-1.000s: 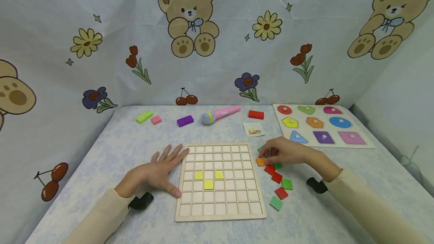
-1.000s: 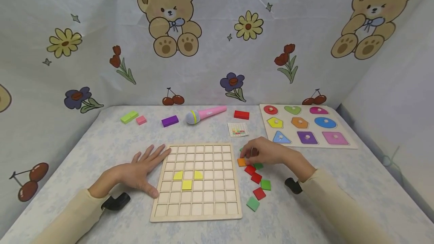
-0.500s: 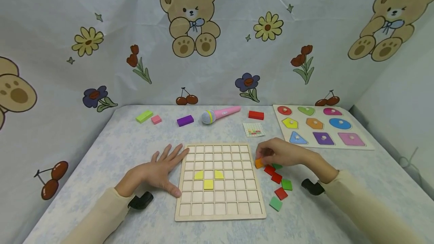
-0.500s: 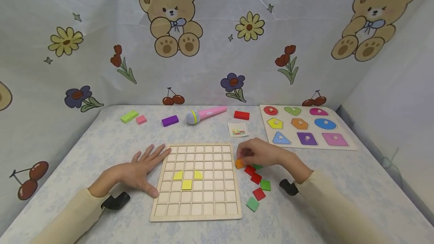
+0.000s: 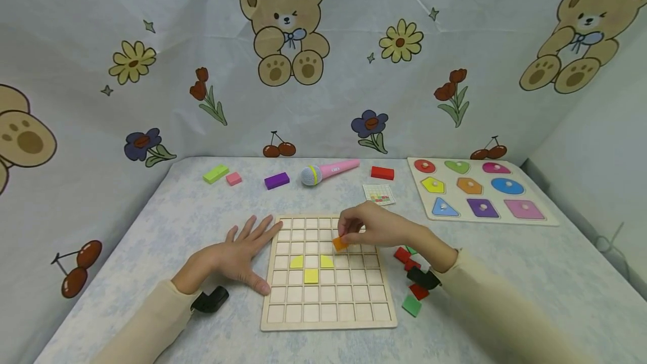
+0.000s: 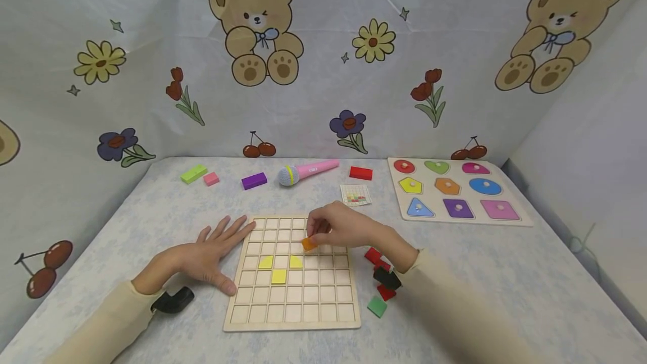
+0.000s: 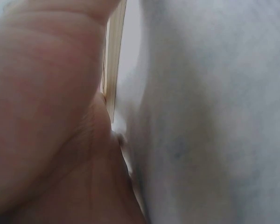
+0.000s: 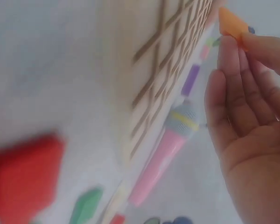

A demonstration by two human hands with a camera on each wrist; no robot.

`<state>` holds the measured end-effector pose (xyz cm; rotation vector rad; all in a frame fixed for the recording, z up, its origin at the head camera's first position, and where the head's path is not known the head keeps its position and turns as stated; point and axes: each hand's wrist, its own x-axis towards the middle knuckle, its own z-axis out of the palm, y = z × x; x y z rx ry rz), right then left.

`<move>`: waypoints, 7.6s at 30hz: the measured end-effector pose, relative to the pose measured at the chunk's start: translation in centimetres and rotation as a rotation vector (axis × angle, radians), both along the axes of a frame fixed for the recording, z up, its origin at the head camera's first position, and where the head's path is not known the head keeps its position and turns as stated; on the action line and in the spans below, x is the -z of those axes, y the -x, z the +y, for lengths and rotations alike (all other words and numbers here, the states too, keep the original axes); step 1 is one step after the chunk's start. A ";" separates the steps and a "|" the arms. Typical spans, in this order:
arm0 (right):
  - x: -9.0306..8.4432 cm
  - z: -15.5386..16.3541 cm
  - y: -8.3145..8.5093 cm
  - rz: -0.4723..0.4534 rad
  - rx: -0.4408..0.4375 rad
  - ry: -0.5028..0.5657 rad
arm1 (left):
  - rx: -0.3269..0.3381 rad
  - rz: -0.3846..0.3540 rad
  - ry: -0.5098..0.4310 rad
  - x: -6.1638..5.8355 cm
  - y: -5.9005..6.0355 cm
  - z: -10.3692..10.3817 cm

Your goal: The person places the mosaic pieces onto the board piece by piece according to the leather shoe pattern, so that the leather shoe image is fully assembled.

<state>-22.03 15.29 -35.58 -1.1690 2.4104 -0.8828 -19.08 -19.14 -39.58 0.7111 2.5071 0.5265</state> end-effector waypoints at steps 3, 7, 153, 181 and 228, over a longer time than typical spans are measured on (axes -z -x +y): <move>0.0 -2.1 -0.4 -0.012 -0.012 0.025 | -0.006 0.007 0.008 0.0 -0.1 0.1; 0.3 -4.4 -0.9 -0.026 -0.024 0.057 | -0.012 0.012 0.021 -0.1 -0.1 0.3; 1.0 -0.5 -2.7 0.200 0.150 -0.173 | -0.003 0.001 0.028 -0.2 0.1 0.1; 1.3 -8.0 -5.9 0.233 -0.118 -0.242 | 0.013 0.017 0.029 -0.2 0.1 0.1; -0.7 -2.2 -4.6 0.200 -0.033 -0.267 | -0.003 0.015 0.046 -0.2 0.1 0.3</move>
